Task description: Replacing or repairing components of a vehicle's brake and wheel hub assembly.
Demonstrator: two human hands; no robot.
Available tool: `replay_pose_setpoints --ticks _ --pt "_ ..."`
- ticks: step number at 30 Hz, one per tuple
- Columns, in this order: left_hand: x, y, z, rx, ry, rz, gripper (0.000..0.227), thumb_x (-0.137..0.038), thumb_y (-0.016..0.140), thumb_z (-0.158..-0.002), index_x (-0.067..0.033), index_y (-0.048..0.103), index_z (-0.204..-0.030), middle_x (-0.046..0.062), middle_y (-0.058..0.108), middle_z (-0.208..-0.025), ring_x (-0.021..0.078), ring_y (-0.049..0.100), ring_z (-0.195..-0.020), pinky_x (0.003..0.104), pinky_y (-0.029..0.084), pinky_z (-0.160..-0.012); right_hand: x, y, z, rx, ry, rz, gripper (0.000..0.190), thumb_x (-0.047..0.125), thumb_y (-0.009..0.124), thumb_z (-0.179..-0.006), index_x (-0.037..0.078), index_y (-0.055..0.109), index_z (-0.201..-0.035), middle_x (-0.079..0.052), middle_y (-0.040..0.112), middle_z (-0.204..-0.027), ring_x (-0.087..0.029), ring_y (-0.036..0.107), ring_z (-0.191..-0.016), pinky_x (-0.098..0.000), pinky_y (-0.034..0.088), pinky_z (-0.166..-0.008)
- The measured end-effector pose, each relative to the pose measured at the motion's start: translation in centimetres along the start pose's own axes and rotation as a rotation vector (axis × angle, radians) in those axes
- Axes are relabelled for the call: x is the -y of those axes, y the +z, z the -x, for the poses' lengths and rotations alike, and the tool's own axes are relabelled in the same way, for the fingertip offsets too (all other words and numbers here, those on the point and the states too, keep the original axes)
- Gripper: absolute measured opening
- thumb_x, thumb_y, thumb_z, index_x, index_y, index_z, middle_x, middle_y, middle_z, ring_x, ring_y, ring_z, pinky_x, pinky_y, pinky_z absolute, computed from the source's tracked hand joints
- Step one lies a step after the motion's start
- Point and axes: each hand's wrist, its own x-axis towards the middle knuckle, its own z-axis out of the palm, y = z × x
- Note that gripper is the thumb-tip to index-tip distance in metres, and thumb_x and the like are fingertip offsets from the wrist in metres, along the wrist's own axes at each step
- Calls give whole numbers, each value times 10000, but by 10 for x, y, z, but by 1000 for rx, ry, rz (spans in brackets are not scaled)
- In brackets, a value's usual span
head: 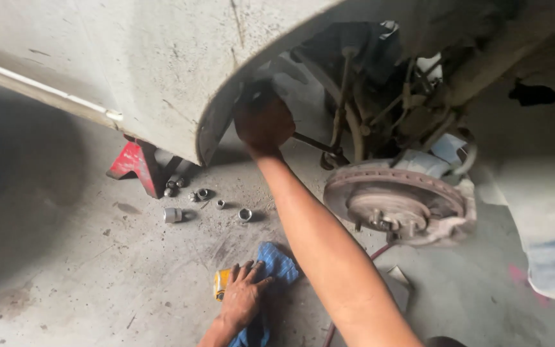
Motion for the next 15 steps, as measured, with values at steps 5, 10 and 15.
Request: replay_pose_setpoints --ticks 5,10,15 --pt "2 -2 -10 -28 28 -18 477 -98 586 -858 -277 695 -1286 95 460 -1522 348 319 -1448 570 174 -1199 -22 -11 8 169 -391 188 363 405 470 -1039 132 682 -927 -159 699 -657 -392 693 -587 -540 531 -565" --pt "-3 -9 1 -29 23 -15 497 -96 596 -844 -293 697 -1289 107 449 -1531 354 324 -1448 559 188 -1199 -12 -27 8 213 -533 195 265 281 484 -1005 89 652 -934 -160 689 -642 -372 687 -553 -501 523 -503" --pt "-6 -13 2 17 2 21 502 -139 600 -878 -324 694 -1335 94 444 -1579 349 313 -1446 565 168 -1205 -44 -50 38 395 -549 -7 259 150 544 -794 49 619 -1021 -42 565 -484 -249 536 -328 -397 445 -307"
